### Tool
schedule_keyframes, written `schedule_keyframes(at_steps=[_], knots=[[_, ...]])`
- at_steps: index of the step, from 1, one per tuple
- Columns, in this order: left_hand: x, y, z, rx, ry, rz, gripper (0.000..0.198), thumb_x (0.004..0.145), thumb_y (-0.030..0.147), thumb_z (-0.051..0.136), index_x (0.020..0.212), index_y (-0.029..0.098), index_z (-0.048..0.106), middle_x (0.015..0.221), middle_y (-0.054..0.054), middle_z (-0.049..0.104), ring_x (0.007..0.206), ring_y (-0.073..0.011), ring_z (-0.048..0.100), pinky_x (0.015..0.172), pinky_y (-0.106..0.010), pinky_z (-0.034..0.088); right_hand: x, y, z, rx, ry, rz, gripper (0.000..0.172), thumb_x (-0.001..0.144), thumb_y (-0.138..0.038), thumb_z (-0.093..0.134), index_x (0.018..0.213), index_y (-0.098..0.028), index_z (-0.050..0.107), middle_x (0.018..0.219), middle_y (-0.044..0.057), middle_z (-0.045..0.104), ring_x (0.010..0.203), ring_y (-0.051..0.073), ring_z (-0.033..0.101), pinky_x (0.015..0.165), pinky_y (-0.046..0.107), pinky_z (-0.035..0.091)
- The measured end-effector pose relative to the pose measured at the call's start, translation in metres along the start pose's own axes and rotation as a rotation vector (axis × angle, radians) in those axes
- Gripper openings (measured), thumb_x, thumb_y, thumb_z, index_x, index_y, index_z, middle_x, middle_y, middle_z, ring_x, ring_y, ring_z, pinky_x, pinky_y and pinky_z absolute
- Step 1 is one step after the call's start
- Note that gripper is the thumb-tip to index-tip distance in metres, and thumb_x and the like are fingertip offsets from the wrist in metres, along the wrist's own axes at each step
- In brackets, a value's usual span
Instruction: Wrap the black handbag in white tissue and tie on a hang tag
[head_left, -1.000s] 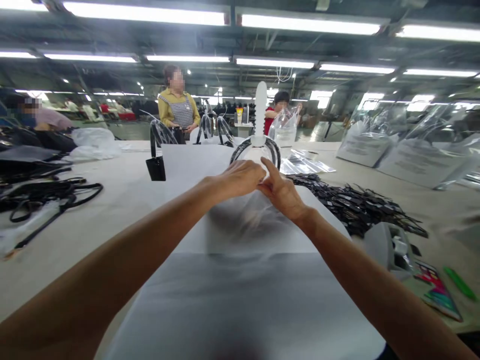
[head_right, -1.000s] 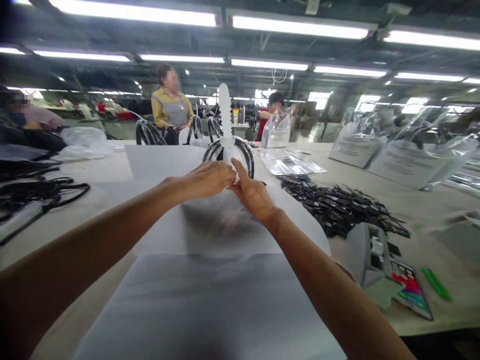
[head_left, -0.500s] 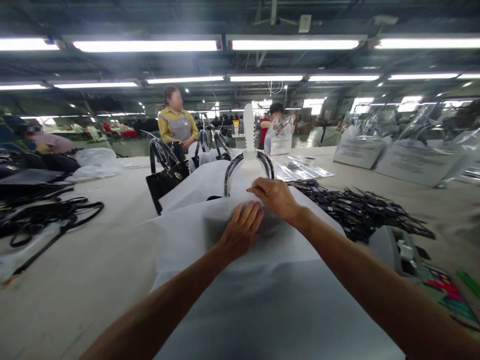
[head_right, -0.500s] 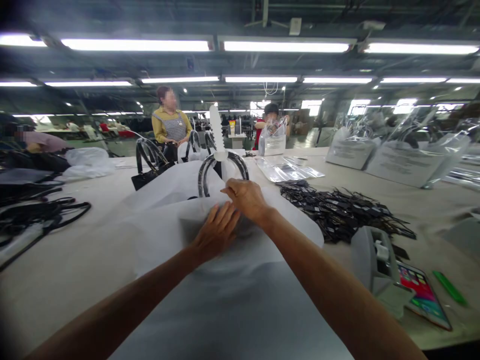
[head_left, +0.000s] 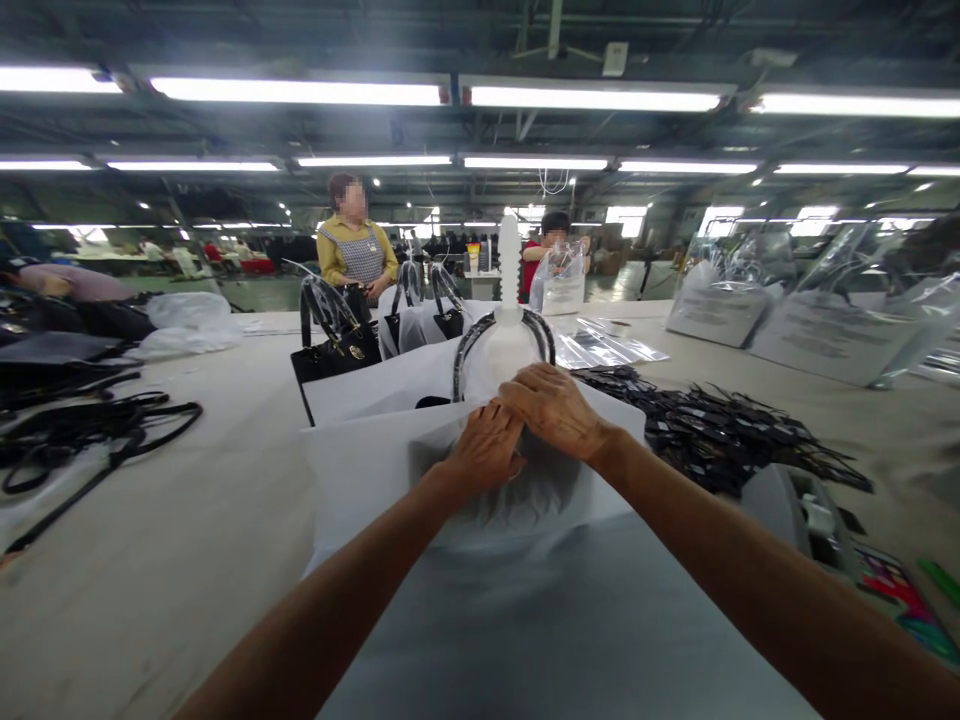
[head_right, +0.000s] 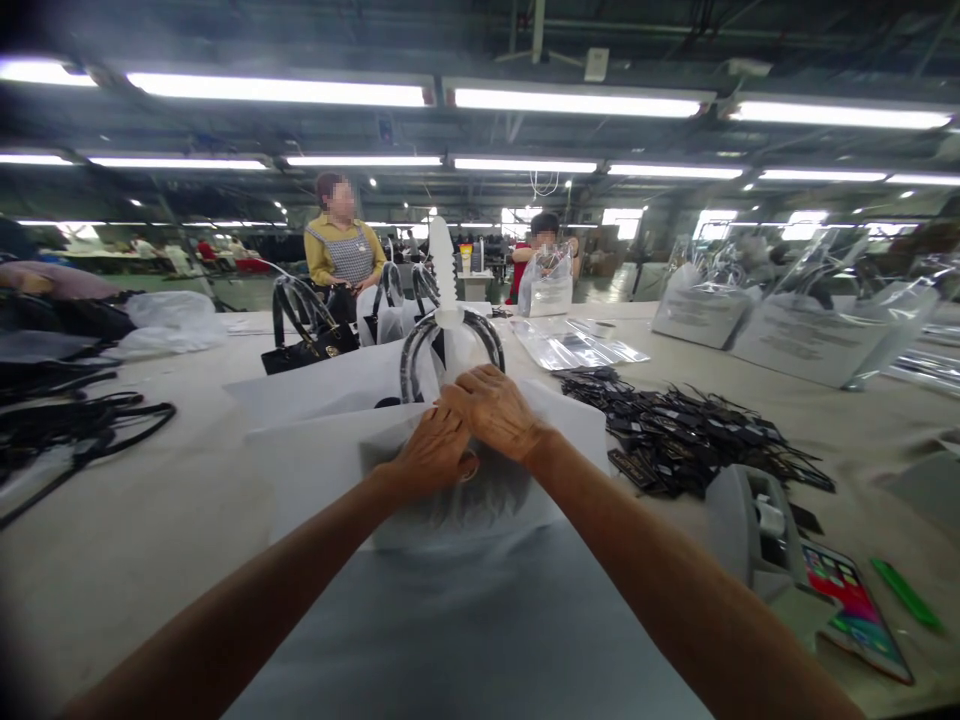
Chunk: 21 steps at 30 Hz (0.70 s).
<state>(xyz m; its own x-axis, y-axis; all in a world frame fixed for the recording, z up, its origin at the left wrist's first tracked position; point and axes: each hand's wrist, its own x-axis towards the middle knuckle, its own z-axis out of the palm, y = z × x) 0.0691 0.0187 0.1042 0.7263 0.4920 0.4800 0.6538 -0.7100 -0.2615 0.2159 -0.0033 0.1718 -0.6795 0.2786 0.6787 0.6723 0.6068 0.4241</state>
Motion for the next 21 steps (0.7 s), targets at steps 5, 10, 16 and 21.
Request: schedule_keyframes(at_steps=[5,10,16,21], knots=[[-0.006,-0.009,0.010,-0.009,0.003,0.143,0.026,0.088,0.025,0.048,0.105,0.010,0.062,0.107,-0.015,0.066,0.105,-0.0270,0.059,0.091,-0.043,0.046,-0.026,-0.019,0.007,-0.036,0.024,-0.061,0.021,0.092,-0.013,0.043,0.085,-0.018,0.062,0.069,0.001,0.057,0.068,0.015,0.049,0.071,0.028,0.039],[-0.019,-0.015,0.008,0.029,0.016,0.337,0.028,0.087,0.007,0.043,0.108,0.011,0.063,0.110,-0.014,0.066,0.108,-0.0233,0.060,0.094,-0.042,0.047,-0.047,-0.032,0.019,-0.033,0.010,-0.020,0.019,0.091,-0.010,0.043,0.094,-0.016,0.062,0.071,0.001,0.057,0.068,0.015,0.049,0.072,0.030,0.040],[-0.045,-0.027,-0.010,0.107,0.068,0.554,0.024,0.088,0.008,0.043,0.096,0.012,0.065,0.099,-0.010,0.069,0.099,-0.0194,0.062,0.090,-0.034,0.052,-0.061,-0.042,0.032,0.008,0.003,0.013,0.020,0.092,-0.011,0.041,0.100,-0.014,0.059,0.072,0.001,0.058,0.070,0.015,0.049,0.075,0.031,0.042],[-0.053,-0.027,-0.017,0.250,0.344,0.527,0.020,0.089,0.009,0.045,0.094,0.012,0.064,0.101,-0.010,0.069,0.107,-0.0211,0.061,0.094,-0.035,0.050,-0.068,-0.053,0.051,-0.028,0.005,0.037,0.019,0.092,-0.016,0.044,0.084,-0.017,0.061,0.068,0.000,0.056,0.067,0.015,0.048,0.071,0.031,0.044]])
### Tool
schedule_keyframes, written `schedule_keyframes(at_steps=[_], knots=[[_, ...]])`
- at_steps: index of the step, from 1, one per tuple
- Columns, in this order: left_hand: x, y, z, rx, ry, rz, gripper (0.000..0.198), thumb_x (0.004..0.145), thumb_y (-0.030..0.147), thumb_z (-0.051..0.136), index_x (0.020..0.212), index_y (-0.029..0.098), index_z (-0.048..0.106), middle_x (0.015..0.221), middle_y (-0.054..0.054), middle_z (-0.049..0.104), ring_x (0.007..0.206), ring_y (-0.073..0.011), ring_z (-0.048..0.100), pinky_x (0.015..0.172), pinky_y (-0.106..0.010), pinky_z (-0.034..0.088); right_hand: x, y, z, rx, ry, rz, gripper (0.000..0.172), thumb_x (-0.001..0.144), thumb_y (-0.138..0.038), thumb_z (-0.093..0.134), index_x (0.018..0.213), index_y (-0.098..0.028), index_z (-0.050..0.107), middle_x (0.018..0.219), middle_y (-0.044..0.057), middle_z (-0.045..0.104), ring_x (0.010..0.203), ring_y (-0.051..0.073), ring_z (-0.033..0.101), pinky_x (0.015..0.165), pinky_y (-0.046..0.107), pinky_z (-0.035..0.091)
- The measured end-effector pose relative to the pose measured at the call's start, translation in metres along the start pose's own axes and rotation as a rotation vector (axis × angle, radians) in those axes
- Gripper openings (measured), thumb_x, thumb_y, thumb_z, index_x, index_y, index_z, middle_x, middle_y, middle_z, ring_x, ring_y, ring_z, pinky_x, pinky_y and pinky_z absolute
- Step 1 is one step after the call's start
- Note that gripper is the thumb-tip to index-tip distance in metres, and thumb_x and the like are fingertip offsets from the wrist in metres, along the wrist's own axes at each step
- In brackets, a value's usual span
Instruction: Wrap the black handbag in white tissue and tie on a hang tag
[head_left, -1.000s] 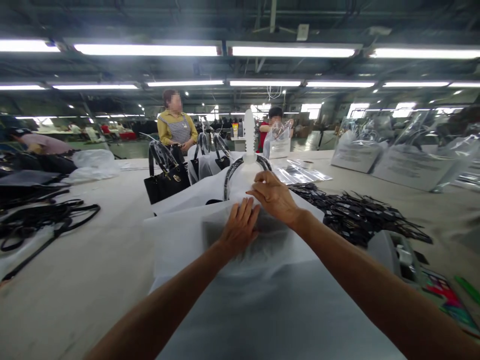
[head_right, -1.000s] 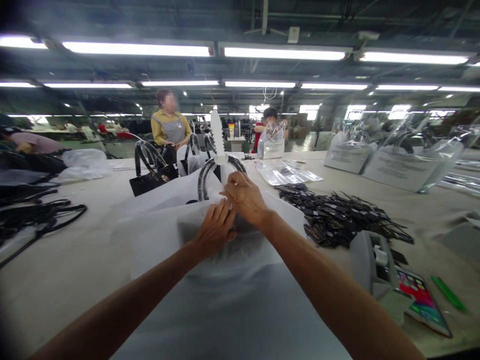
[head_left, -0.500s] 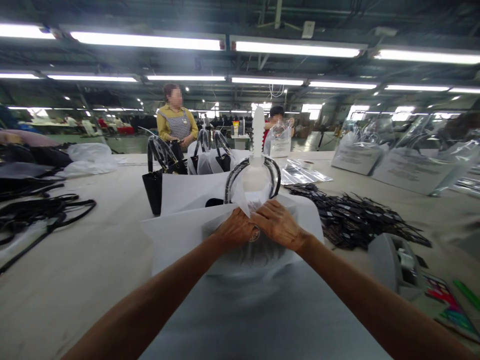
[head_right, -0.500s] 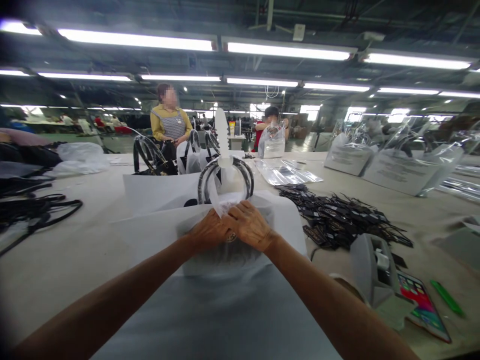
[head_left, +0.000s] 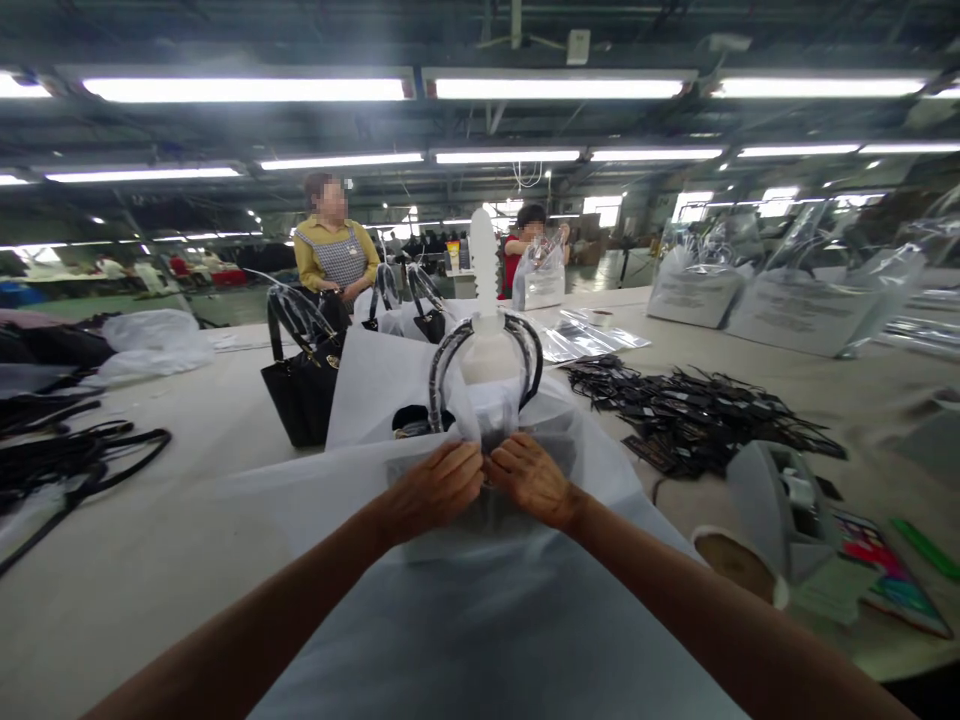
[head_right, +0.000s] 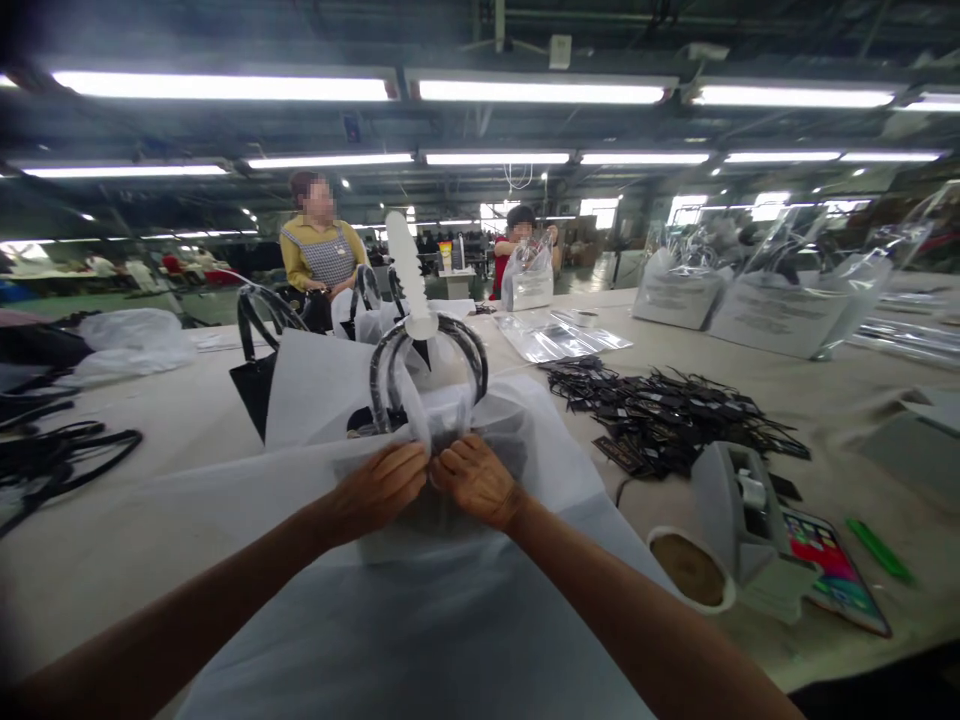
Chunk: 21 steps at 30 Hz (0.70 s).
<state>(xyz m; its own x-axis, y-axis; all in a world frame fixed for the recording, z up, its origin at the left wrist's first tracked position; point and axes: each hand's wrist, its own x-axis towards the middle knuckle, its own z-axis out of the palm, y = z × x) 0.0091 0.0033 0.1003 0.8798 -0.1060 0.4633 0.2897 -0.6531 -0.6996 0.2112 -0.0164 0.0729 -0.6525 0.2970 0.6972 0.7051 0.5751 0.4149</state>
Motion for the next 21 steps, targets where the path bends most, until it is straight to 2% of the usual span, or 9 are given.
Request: schedule_keyframes(at_steps=[2,6,9,11,14,17,19,21], knots=[[0.005,0.001,0.004,0.058,0.029,-0.027,0.024,0.089,0.008,0.043,0.105,0.009,0.061,0.109,-0.013,0.067,0.110,-0.0227,0.060,0.097,-0.038,0.048,-0.002,-0.004,0.007,-0.011,-0.005,0.024,0.021,0.092,-0.018,0.045,0.080,-0.019,0.061,0.071,0.000,0.058,0.069,0.016,0.050,0.073,0.032,0.045],[0.012,0.008,0.014,0.077,-0.044,-0.068,0.029,0.090,0.006,0.040,0.112,0.005,0.059,0.100,-0.014,0.069,0.099,-0.0227,0.064,0.095,-0.039,0.049,-0.010,-0.016,0.012,-0.031,-0.009,0.083,0.024,0.093,-0.016,0.040,0.093,-0.017,0.063,0.083,0.004,0.063,0.079,0.017,0.055,0.086,0.036,0.047],[0.013,0.020,0.019,0.089,-0.091,-0.132,0.032,0.091,0.010,0.037,0.112,0.005,0.061,0.102,-0.014,0.069,0.101,-0.0238,0.063,0.092,-0.040,0.050,-0.019,-0.027,0.009,-0.025,0.029,0.145,0.030,0.092,-0.012,0.035,0.106,-0.012,0.062,0.097,0.010,0.065,0.096,0.020,0.057,0.096,0.039,0.046],[0.012,0.030,0.020,0.110,-0.123,-0.181,0.034,0.092,0.010,0.035,0.112,0.007,0.063,0.105,-0.014,0.068,0.103,-0.0241,0.062,0.091,-0.040,0.050,-0.026,-0.034,0.004,0.002,0.061,0.173,0.036,0.091,-0.009,0.031,0.114,-0.009,0.058,0.109,0.013,0.063,0.110,0.022,0.054,0.099,0.039,0.044],[0.010,0.043,0.022,0.136,-0.146,-0.256,0.036,0.092,0.011,0.034,0.112,0.009,0.063,0.108,-0.014,0.067,0.103,-0.0247,0.061,0.089,-0.041,0.048,-0.042,-0.040,-0.010,0.060,0.040,0.189,0.040,0.088,-0.005,0.031,0.120,-0.007,0.055,0.118,0.013,0.061,0.121,0.022,0.049,0.102,0.041,0.042],[0.010,0.051,0.024,0.142,-0.139,-0.299,0.037,0.092,0.011,0.033,0.115,0.006,0.061,0.108,-0.016,0.067,0.102,-0.0251,0.060,0.085,-0.040,0.045,-0.074,-0.041,-0.034,0.083,-0.005,0.271,0.034,0.088,-0.006,0.038,0.115,-0.013,0.057,0.114,0.011,0.064,0.118,0.021,0.051,0.105,0.043,0.038],[0.009,0.054,0.024,0.146,-0.114,-0.301,0.037,0.091,0.009,0.033,0.116,0.004,0.060,0.107,-0.017,0.066,0.101,-0.0254,0.060,0.085,-0.040,0.043,-0.104,-0.039,-0.054,0.059,-0.030,0.406,0.031,0.088,-0.009,0.042,0.113,-0.016,0.058,0.111,0.009,0.065,0.113,0.020,0.054,0.101,0.041,0.039],[0.009,0.056,0.024,0.148,-0.099,-0.298,0.037,0.090,0.008,0.033,0.116,0.003,0.059,0.105,-0.017,0.067,0.100,-0.0259,0.060,0.084,-0.040,0.041,-0.138,-0.034,-0.078,0.002,-0.050,0.647,0.027,0.089,-0.014,0.046,0.111,-0.020,0.060,0.107,0.008,0.067,0.107,0.019,0.058,0.094,0.037,0.042]])
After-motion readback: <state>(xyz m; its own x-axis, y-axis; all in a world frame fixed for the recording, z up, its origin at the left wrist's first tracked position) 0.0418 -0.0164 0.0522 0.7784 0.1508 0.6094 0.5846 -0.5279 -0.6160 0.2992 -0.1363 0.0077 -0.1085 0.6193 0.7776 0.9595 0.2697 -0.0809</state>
